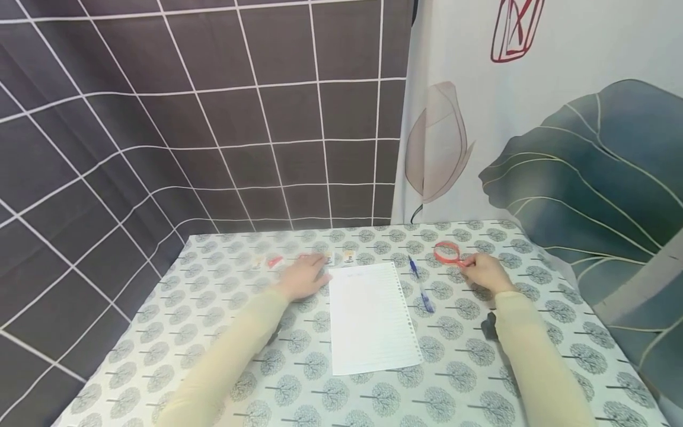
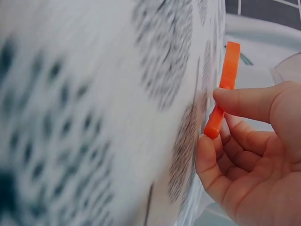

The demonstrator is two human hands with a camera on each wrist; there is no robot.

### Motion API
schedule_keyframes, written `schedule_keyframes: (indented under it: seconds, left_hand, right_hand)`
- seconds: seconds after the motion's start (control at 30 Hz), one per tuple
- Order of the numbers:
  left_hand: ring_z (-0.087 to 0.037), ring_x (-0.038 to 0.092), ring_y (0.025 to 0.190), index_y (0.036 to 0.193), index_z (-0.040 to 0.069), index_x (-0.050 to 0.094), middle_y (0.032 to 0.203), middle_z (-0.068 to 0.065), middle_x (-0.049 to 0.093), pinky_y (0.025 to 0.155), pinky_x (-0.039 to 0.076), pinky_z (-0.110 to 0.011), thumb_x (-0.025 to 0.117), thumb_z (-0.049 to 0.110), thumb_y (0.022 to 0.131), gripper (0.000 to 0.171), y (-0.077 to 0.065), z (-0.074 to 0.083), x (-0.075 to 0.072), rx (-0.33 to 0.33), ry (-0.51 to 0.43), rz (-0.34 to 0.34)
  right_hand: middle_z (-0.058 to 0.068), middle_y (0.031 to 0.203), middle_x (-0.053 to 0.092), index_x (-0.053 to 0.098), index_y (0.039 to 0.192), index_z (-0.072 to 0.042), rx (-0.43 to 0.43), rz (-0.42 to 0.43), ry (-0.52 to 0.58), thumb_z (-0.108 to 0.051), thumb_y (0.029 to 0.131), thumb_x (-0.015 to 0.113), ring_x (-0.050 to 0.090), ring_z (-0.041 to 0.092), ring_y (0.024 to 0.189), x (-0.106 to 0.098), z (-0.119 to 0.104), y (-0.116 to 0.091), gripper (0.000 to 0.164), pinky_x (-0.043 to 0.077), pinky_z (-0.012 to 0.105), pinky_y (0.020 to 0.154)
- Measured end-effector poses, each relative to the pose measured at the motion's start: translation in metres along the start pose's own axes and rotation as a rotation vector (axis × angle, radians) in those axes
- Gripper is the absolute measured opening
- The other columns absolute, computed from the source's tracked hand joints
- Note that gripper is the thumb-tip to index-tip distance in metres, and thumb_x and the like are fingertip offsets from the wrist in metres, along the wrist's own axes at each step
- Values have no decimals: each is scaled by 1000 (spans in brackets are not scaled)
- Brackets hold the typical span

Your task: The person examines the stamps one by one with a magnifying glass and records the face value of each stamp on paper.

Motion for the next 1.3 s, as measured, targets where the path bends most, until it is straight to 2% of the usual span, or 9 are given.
schedule_keyframes:
  seconds: [0.2,0.33,0.5,0.63,0.8,1.07,1.3]
  left_hand:
    - [-26,29,150,154,6,39,161,-12,34,123,25,-40,38,49,107,64,1,6,1,32,21,-27]
    - [-26,30,149,154,5,39,161,-12,35,122,25,-41,40,49,107,64,1,6,1,29,18,-27]
    - [-27,31,149,153,5,41,160,-12,36,122,26,-42,40,50,106,65,2,4,2,14,10,-21]
    - [-27,30,149,154,5,40,161,-12,35,122,26,-42,39,50,106,65,3,1,4,-2,5,-17]
    - [-27,30,149,154,6,41,161,-12,35,122,26,-42,40,51,106,66,3,-2,7,-27,-27,-16]
    - [-30,34,147,153,5,42,160,-13,36,121,29,-44,46,50,104,67,3,-4,8,-43,-113,-6]
    - [-30,35,146,153,4,42,159,-14,37,120,31,-45,51,49,103,68,3,-4,4,-74,-195,-7]
  right_hand:
    - [7,79,62,60,111,11,-35,31,3,-14,97,62,55,18,64,2,-20,8,29,47,31,61]
    - [9,83,60,61,115,12,-54,34,15,-14,96,62,49,18,66,5,-38,14,32,44,31,58]
    - [12,89,63,61,117,12,-101,37,10,-13,97,62,51,19,70,10,-61,22,32,45,30,61]
    - [10,85,61,62,114,10,-126,43,14,-13,97,63,51,18,71,15,-79,27,29,44,30,63]
    - [6,80,58,64,111,8,-143,42,36,-12,97,62,48,17,67,24,-98,32,24,42,30,62]
    - [13,91,65,65,113,9,-211,22,62,-10,96,62,50,18,69,46,-121,46,26,45,31,66]
    - [10,90,65,66,112,8,-245,14,66,-10,97,63,51,16,68,63,-143,54,23,45,29,63]
Point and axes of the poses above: each hand's wrist, its own y-axis towards the middle knuckle, its own x-axis out of the palm, z = x × y, the point moved 6 cm from there along y, towards the middle knuckle
